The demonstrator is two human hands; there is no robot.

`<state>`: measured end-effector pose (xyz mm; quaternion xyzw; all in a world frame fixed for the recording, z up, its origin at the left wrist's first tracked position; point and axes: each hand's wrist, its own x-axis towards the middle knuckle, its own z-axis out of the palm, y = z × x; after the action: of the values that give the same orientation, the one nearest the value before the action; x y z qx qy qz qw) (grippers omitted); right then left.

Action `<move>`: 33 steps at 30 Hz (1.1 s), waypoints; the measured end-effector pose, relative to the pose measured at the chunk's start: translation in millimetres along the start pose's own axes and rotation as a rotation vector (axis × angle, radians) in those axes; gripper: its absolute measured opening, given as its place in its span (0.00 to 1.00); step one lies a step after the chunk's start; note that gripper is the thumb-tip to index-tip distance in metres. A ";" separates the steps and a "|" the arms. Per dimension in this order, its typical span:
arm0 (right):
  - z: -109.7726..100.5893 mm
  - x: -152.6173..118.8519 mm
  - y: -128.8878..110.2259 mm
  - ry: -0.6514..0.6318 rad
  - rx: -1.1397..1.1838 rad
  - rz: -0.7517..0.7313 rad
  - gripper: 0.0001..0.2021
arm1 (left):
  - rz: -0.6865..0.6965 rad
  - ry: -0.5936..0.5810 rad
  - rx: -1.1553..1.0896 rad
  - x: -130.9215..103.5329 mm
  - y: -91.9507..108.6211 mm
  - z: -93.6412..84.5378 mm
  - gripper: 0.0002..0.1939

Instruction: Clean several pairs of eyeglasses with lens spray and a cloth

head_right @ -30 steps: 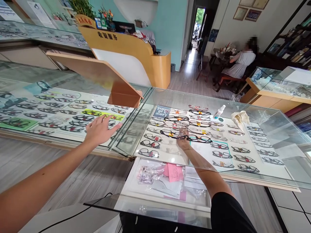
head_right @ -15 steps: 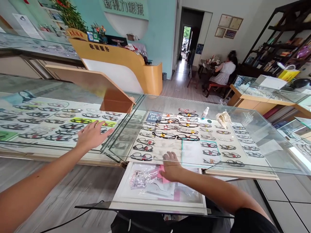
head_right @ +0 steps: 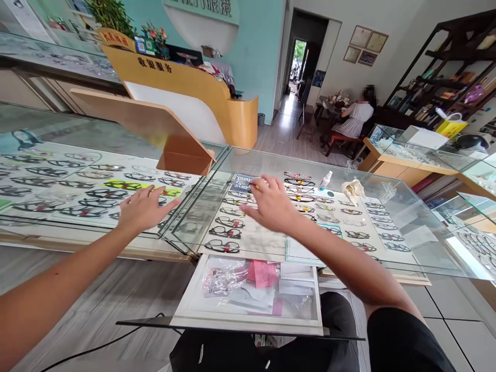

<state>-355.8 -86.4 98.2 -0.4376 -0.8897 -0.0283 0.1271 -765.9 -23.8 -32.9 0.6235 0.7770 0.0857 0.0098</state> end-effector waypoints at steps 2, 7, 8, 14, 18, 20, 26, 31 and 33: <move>17.9 35.1 34.8 0.011 -0.065 0.043 0.30 | -0.004 0.011 -0.003 0.1 0.6 -0.9 0.49; 64.9 88.4 97.0 -0.150 -0.142 0.175 0.34 | 0.001 0.023 -0.002 -1.3 1.3 -4.2 0.48; 72.6 93.7 104.0 -0.178 -0.145 0.194 0.35 | 0.003 0.017 -0.004 -2.0 1.1 -4.8 0.48; 100.2 105.9 122.8 -0.241 -0.128 0.226 0.40 | 0.014 0.010 -0.014 -5.4 0.4 -7.3 0.47; 103.2 106.5 124.9 -0.249 -0.110 0.229 0.42 | 0.012 -0.001 -0.018 -5.5 0.9 -8.0 0.47; 102.8 106.0 124.3 -0.254 -0.107 0.235 0.42 | 0.007 -0.007 -0.020 -5.1 0.9 -7.8 0.48; 91.3 103.7 114.1 -0.279 -0.097 0.269 0.39 | -0.002 -0.007 -0.030 -2.4 -0.2 -6.0 0.48; 50.3 79.3 59.1 -0.081 0.092 0.108 0.28 | 0.002 -0.007 -0.032 -3.9 1.2 -7.3 0.47; 34.7 51.4 18.1 0.006 0.242 -0.103 0.24 | -0.001 -0.006 -0.032 -4.5 2.1 -7.4 0.47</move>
<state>-378.5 -30.0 76.5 -0.3727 -0.9075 0.0715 0.1800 -763.7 -28.6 -25.7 0.6232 0.7759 0.0961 0.0221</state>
